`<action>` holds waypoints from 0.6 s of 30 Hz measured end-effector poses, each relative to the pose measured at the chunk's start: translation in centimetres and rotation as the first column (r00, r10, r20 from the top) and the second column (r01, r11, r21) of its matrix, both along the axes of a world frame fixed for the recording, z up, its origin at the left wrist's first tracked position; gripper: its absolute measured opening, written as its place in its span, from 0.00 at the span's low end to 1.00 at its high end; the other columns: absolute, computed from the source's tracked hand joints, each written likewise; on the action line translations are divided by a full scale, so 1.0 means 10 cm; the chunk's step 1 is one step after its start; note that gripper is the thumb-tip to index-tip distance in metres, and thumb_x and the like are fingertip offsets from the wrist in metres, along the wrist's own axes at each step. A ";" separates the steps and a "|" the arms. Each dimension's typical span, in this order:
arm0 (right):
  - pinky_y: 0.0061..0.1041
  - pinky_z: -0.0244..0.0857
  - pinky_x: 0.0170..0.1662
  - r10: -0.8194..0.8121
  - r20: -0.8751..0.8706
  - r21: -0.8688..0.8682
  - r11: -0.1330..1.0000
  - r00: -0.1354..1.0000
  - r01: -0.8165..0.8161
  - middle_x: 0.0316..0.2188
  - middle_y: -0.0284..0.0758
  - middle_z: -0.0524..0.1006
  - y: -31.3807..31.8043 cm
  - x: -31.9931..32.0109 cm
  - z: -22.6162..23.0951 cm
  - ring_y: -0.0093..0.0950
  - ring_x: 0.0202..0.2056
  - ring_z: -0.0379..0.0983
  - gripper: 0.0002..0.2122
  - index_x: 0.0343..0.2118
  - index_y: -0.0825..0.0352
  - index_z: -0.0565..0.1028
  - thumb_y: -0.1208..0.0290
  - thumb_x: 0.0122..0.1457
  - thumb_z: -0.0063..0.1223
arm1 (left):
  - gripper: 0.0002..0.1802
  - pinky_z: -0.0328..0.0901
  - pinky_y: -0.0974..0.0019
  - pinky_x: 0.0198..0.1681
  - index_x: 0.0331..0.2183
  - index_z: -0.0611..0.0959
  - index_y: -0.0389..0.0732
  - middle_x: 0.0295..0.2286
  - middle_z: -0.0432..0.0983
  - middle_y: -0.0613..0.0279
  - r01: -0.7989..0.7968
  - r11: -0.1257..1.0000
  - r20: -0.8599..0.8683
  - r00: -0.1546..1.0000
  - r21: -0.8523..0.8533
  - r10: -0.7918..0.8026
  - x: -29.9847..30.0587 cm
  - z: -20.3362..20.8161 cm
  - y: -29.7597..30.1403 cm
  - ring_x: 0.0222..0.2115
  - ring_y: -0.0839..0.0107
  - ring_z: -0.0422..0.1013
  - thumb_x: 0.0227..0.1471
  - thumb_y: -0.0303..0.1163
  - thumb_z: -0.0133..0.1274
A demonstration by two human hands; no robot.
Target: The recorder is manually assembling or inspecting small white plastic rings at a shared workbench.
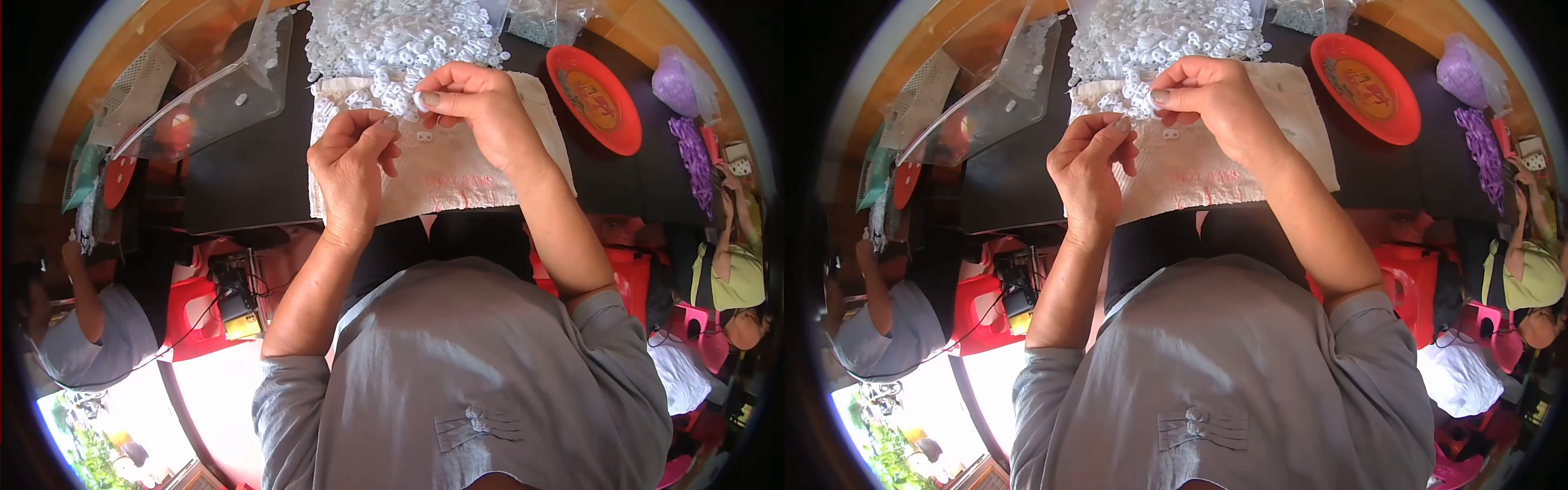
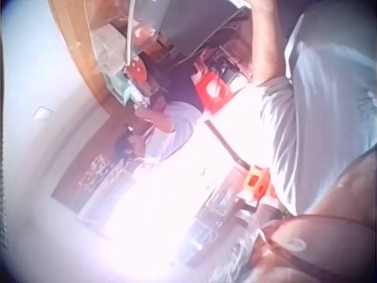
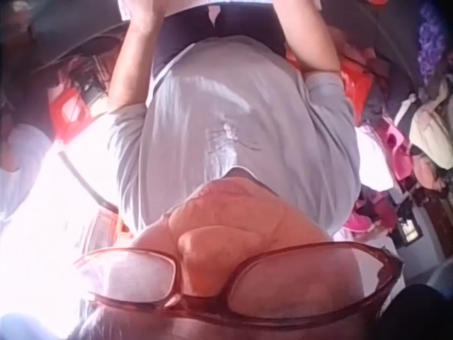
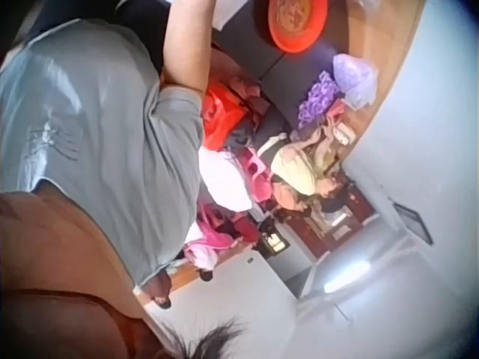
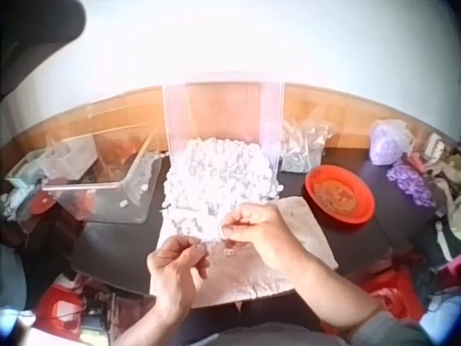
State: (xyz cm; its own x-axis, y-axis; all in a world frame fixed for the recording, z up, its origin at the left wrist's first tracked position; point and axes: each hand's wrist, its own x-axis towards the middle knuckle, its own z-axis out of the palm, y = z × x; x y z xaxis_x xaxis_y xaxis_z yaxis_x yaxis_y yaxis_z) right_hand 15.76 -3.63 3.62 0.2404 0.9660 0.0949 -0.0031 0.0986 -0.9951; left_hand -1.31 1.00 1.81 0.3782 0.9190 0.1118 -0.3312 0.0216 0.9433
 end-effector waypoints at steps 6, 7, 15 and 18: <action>0.19 0.64 0.35 -0.008 -0.091 0.044 0.999 0.996 0.012 0.27 0.31 0.78 0.01 -0.05 -0.09 0.20 0.30 0.73 0.06 0.34 0.70 0.77 0.76 0.54 0.55 | 0.06 0.63 0.73 0.18 0.31 0.78 0.29 0.23 0.75 0.55 0.071 0.989 0.035 0.997 -0.127 -0.067 0.06 0.03 0.04 0.18 0.72 0.70 0.51 0.23 0.54; 0.20 0.65 0.35 -0.014 -0.097 0.050 0.999 0.995 0.019 0.27 0.31 0.78 0.01 -0.05 -0.09 0.20 0.30 0.73 0.05 0.34 0.70 0.77 0.76 0.54 0.55 | 0.06 0.63 0.73 0.18 0.31 0.78 0.29 0.23 0.75 0.55 0.072 0.989 0.027 0.997 -0.132 -0.069 0.07 0.03 0.05 0.18 0.72 0.70 0.51 0.23 0.54; 0.19 0.65 0.35 -0.024 -0.086 0.062 0.998 0.996 0.030 0.27 0.32 0.78 0.00 -0.03 -0.10 0.20 0.30 0.73 0.05 0.33 0.71 0.77 0.76 0.55 0.55 | 0.05 0.63 0.73 0.17 0.28 0.78 0.31 0.21 0.75 0.57 0.078 0.986 0.033 0.997 -0.145 -0.074 0.12 0.01 0.07 0.17 0.75 0.69 0.50 0.24 0.53; 0.19 0.65 0.35 -0.045 -0.084 0.070 0.996 0.995 0.051 0.27 0.32 0.78 -0.01 -0.04 -0.11 0.20 0.30 0.73 0.05 0.33 0.70 0.77 0.76 0.55 0.55 | 0.06 0.62 0.72 0.18 0.31 0.78 0.29 0.22 0.75 0.55 0.081 0.985 0.031 0.997 -0.155 -0.077 0.13 -0.02 0.08 0.17 0.72 0.69 0.51 0.23 0.53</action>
